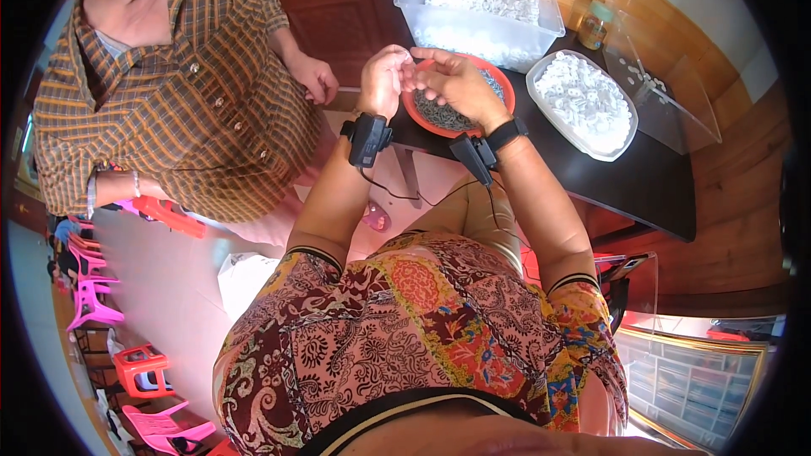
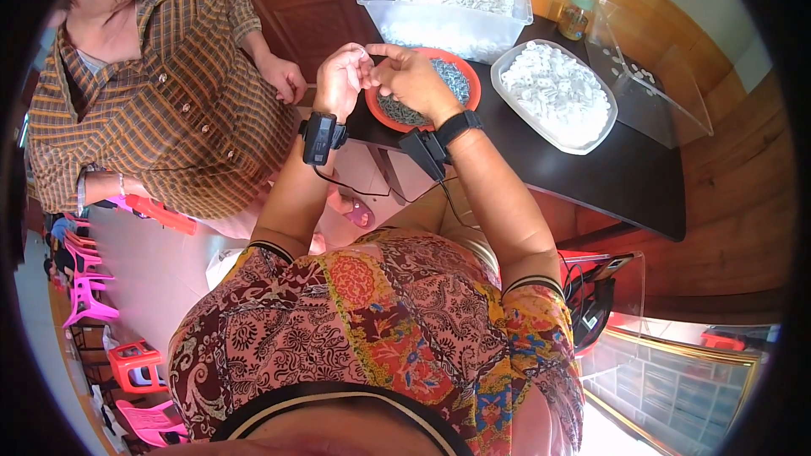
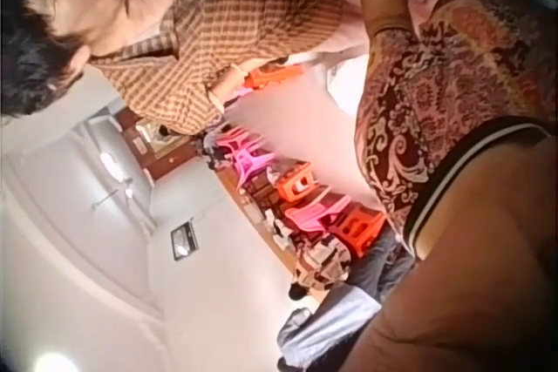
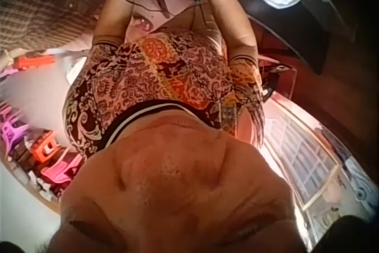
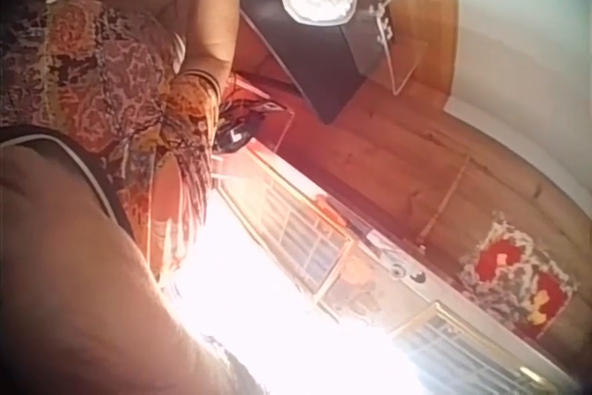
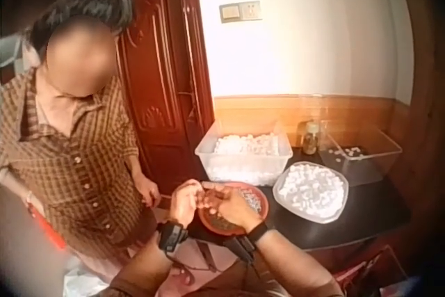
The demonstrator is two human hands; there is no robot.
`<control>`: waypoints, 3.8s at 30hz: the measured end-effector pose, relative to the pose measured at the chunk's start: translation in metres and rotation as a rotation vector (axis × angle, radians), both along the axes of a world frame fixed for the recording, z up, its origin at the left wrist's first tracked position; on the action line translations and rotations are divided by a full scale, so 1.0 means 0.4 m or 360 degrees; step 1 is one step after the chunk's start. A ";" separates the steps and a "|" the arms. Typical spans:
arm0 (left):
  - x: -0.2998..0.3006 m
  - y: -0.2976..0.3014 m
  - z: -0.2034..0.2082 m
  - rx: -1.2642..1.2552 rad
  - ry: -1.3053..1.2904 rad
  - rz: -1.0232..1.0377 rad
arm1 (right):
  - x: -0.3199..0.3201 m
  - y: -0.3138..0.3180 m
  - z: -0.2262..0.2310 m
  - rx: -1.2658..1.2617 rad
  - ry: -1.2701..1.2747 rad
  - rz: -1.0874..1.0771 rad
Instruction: Assembling small white plastic components by manually inserting metal pins into them.
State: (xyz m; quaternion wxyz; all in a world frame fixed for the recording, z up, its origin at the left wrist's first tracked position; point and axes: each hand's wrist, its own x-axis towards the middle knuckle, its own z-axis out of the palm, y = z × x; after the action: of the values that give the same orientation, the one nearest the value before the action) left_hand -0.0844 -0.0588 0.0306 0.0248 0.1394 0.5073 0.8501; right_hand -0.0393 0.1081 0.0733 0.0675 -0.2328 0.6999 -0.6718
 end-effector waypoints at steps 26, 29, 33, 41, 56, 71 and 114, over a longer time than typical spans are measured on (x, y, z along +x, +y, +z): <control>0.057 0.025 0.017 -0.0348 -0.0076 0.0039 | -0.080 -0.015 -0.065 0.0082 0.0365 -0.0655; 0.054 0.024 0.018 -0.0361 -0.0096 0.0066 | -0.073 -0.017 -0.060 0.0168 0.0478 -0.0676; 0.056 0.028 0.020 -0.0342 -0.0089 0.0065 | -0.068 -0.015 -0.042 0.0284 0.0584 -0.0685; 0.065 0.024 0.025 -0.0393 -0.0094 0.0060 | -0.050 -0.018 -0.029 0.0328 0.0511 -0.0670; 0.062 0.033 0.011 -0.0281 -0.0043 0.0200 | -0.026 -0.026 -0.050 0.0125 0.0194 -0.0530; 0.156 0.034 0.024 -0.1841 0.1507 0.1320 | -0.006 -0.010 -0.047 -0.0562 -0.0171 -0.0377; 0.255 0.005 -0.005 -0.1746 0.1728 0.0990 | -0.005 0.011 -0.050 -0.0421 0.0061 -0.0497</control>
State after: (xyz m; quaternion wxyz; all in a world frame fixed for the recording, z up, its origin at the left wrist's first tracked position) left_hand 0.0178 -0.0569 0.0286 -0.3950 0.3517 0.8063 0.2648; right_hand -0.0415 0.1124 0.0533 -0.0820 -0.1410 0.6344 -0.7556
